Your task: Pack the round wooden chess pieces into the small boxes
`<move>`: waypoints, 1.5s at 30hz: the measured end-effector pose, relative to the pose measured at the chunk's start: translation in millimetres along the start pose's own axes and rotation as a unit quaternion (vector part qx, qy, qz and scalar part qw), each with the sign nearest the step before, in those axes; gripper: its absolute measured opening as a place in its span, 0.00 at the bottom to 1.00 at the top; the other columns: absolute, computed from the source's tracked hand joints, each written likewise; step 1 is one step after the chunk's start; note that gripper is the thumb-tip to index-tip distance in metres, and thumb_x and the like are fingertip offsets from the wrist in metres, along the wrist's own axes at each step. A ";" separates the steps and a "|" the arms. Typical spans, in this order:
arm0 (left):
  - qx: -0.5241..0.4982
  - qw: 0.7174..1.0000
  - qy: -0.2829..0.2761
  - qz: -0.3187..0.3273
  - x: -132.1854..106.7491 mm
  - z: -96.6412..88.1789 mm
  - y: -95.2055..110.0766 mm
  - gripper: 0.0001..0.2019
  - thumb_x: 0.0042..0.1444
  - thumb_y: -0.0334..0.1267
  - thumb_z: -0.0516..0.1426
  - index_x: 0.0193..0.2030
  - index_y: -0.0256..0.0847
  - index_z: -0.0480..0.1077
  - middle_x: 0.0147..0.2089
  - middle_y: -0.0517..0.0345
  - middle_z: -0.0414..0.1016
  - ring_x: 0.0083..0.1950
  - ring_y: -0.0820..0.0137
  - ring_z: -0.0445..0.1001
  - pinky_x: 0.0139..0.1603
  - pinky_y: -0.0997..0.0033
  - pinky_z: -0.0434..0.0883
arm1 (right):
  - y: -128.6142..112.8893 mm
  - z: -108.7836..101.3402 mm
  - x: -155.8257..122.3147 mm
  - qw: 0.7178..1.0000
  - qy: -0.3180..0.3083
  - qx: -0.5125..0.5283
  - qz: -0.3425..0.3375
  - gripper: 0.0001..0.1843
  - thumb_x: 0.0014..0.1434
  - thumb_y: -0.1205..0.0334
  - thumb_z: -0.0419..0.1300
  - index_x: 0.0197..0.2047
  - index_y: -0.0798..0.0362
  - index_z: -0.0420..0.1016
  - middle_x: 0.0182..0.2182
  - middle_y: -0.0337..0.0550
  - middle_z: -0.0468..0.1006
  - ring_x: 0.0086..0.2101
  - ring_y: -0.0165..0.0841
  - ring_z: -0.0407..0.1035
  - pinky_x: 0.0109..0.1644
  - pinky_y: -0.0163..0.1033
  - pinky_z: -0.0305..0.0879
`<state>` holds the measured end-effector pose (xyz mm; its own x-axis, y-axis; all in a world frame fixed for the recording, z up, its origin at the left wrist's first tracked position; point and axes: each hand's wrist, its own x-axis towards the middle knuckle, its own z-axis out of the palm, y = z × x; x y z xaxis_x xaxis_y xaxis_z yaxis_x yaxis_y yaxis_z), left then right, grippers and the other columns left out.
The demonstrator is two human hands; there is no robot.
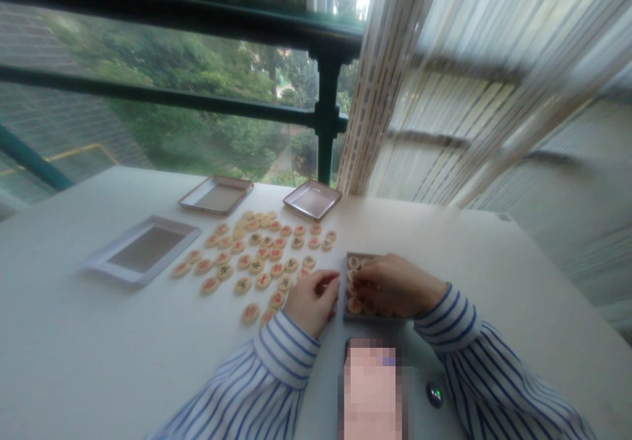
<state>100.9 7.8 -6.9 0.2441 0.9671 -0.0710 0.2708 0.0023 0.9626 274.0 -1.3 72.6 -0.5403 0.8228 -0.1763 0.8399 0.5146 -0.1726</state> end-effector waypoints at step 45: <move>0.146 0.968 0.028 0.202 -19.4 -32.9 33.4 0.08 0.49 0.39 0.53 0.34 0.39 0.70 0.26 0.58 0.72 0.25 0.75 0.69 0.26 0.77 0.68 | -2.8 -20.1 -18.8 0.987 0.129 -0.068 0.061 0.12 0.58 0.64 0.47 0.31 0.54 0.70 0.27 0.42 0.73 0.29 0.28 0.65 0.33 0.32 0.53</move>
<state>74.5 -2.5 35.2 0.3357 0.8867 0.3179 0.4177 -0.4426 0.7935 282.8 -13.4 96.0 -0.4182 0.9059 0.0671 0.9067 0.4208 -0.0299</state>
